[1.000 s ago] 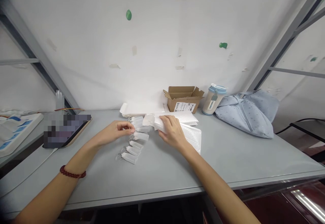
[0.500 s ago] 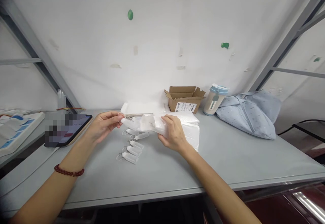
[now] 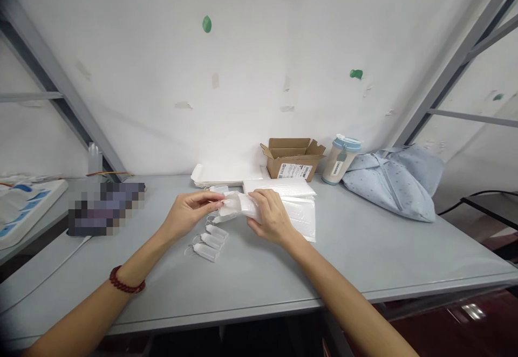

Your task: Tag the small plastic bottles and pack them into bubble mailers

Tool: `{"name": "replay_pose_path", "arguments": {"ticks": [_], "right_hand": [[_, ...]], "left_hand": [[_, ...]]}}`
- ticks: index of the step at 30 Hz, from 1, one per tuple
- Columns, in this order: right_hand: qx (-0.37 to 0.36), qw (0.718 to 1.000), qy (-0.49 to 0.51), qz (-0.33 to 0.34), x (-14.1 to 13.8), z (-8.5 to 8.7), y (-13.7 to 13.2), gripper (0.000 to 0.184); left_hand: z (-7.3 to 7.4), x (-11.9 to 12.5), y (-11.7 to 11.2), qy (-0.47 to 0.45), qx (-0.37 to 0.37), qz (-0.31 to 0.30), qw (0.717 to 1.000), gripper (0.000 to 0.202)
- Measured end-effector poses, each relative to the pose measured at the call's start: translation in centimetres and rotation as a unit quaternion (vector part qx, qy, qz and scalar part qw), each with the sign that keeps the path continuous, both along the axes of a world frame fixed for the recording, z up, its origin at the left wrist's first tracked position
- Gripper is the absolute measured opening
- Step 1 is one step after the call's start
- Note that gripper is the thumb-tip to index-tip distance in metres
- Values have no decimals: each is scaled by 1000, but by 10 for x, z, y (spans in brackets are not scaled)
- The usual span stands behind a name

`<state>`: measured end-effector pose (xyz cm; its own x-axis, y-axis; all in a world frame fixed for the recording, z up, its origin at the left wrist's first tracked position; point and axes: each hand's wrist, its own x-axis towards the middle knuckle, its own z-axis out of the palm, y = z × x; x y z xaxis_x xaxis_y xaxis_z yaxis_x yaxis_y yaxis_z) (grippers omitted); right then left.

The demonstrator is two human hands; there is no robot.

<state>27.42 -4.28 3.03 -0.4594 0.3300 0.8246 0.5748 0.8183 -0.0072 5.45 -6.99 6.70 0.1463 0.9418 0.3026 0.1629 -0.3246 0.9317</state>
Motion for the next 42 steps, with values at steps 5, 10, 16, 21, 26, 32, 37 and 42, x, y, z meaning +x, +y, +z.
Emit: {"name": "replay_pose_path", "arguments": {"ticks": [5, 10, 16, 21, 26, 32, 37, 42], "right_hand": [[3, 1000, 3, 9, -1, 0, 0, 57], [-7, 1000, -5, 27, -2, 2, -3, 57], [-32, 998, -5, 49, -4, 4, -8, 58], [-24, 997, -52, 49, -6, 6, -11, 65], [-12, 993, -115, 22, -9, 5, -12, 65], [44, 987, -154, -8, -19, -2, -16, 55], [82, 983, -153, -68, -23, -9, -16, 46], [77, 986, -126, -83, -19, -7, -13, 38]], "left_hand": [[-3, 1, 3, 60, 62, 48, 995, 14], [-3, 0, 5, 28, -38, -37, 998, 20], [-4, 6, 3, -27, -123, -30, 992, 22], [-2, 13, -1, -30, -126, 9, 992, 27], [-9, 17, 0, -11, -102, 69, 992, 39], [-18, 21, 1, -29, -122, 94, 988, 42], [-9, 20, -2, -135, -191, 18, 972, 32], [0, 14, -2, -222, -148, -4, 964, 23]]}}
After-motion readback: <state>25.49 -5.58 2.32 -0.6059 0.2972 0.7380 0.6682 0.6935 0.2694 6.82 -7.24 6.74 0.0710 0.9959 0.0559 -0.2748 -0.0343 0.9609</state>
